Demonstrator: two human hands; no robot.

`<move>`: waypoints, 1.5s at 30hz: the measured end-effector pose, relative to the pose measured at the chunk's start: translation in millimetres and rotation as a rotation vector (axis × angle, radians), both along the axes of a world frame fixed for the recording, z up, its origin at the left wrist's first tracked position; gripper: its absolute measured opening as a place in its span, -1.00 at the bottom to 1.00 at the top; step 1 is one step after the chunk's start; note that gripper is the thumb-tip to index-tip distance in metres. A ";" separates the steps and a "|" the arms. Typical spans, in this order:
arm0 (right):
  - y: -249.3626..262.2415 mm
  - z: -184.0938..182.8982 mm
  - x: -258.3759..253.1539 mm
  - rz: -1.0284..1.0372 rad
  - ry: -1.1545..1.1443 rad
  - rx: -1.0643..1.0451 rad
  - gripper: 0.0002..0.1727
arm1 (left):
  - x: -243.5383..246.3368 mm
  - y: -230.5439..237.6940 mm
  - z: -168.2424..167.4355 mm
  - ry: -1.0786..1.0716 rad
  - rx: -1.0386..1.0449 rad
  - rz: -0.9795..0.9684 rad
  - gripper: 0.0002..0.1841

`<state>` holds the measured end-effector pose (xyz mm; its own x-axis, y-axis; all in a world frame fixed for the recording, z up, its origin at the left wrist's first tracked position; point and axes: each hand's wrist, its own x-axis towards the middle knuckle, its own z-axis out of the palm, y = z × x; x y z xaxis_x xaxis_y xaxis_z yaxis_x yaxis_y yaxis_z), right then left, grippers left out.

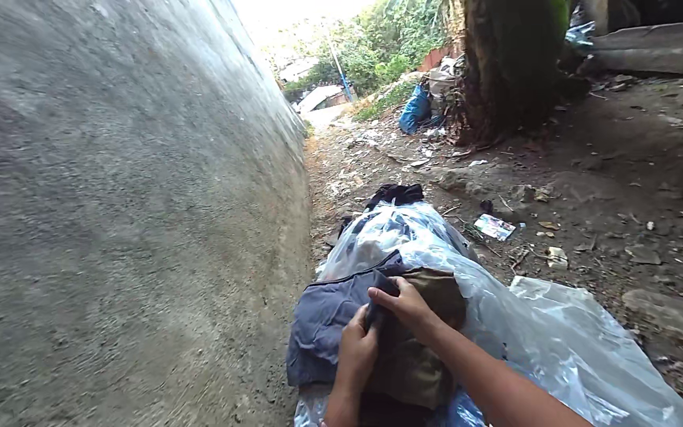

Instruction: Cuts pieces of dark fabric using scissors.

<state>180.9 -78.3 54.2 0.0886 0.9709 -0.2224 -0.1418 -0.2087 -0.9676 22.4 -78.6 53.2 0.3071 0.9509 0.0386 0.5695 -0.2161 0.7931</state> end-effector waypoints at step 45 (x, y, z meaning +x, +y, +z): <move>-35.3 114.6 160.8 -0.520 0.146 0.349 -0.68 | -54.1 7.5 113.7 -1.229 -0.284 0.580 -0.88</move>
<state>341.7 -113.6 168.7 0.5601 0.8267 0.0537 -0.2747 0.2465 -0.9294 -31.7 -71.1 166.9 -0.2193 0.9503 -0.2209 -0.5666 0.0602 0.8218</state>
